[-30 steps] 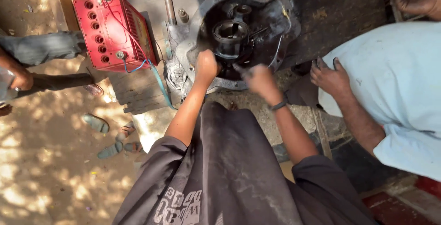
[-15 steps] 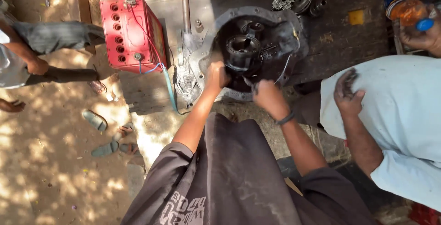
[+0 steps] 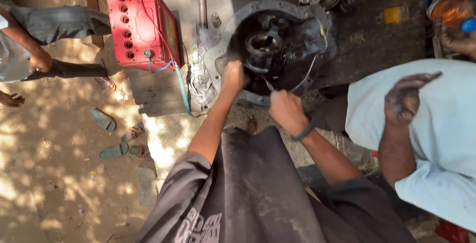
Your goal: Cleaning and reassembling gears inside a vehicle differential housing using oil and a brush.
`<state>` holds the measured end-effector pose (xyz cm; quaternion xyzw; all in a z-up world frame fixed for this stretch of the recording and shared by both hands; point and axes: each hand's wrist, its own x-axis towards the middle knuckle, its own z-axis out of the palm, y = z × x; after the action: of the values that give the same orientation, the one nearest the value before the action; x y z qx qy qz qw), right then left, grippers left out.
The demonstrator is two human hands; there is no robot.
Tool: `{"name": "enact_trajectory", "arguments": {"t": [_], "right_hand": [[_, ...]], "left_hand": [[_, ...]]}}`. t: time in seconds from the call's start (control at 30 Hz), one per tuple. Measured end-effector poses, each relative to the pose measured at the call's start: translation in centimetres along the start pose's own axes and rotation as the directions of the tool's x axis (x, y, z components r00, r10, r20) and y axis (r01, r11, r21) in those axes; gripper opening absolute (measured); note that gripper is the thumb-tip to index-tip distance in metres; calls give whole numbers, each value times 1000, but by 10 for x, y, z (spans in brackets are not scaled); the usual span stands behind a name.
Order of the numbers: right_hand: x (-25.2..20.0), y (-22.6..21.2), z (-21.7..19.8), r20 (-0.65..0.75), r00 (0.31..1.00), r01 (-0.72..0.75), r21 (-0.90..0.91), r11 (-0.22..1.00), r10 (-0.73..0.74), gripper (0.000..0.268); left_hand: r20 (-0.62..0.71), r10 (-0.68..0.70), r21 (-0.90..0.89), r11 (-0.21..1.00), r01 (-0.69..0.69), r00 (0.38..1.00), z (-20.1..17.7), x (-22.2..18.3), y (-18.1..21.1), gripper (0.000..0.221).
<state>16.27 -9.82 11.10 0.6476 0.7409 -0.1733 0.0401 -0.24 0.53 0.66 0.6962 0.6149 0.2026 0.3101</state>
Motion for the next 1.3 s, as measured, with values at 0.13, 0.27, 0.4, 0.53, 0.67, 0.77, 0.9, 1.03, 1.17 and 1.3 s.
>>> {"name": "enact_trajectory", "arguments": {"t": [0.13,0.27,0.4,0.53,0.67,0.77,0.9,1.03,1.17,1.3], "right_hand": [[9,-1,11,-31,999,-31,-6,999,31,16],[-10,11,13,36,998,-46,65,997,44,13],[-6,13,15,-56,998,-28,63,998,31,17],[-10,18,13,-139,989,-42,39,998,47,10],[1,31,4,-14,990,-134,169,976,139,13],[8,17,5,-145,986,-64,135,989,83,17],[-30,50,13,-121,987,-91,133,987,108,13],[-66,64,-35,-7,960,-243,480,843,280,22],[-74,55,-44,-16,935,-233,725,648,355,27],[-51,55,-30,-178,946,-107,618,779,271,29]], "left_hand": [[2,16,-24,1000,-16,1000,2,-6,-5,23],[-18,26,27,999,-25,1000,12,-2,-11,18],[13,-2,75,997,1,1000,18,-3,-13,20],[-94,78,41,996,-74,993,31,-4,-23,32],[105,-60,18,998,59,993,-26,-14,28,39],[79,19,23,1000,-21,997,-3,-6,1,36],[-186,338,-26,937,-348,923,9,-6,-11,58],[57,31,-16,999,-30,998,-8,-9,7,55],[67,-96,-41,994,99,993,-17,-2,19,66],[83,-20,-74,997,26,996,-1,2,-3,69]]}}
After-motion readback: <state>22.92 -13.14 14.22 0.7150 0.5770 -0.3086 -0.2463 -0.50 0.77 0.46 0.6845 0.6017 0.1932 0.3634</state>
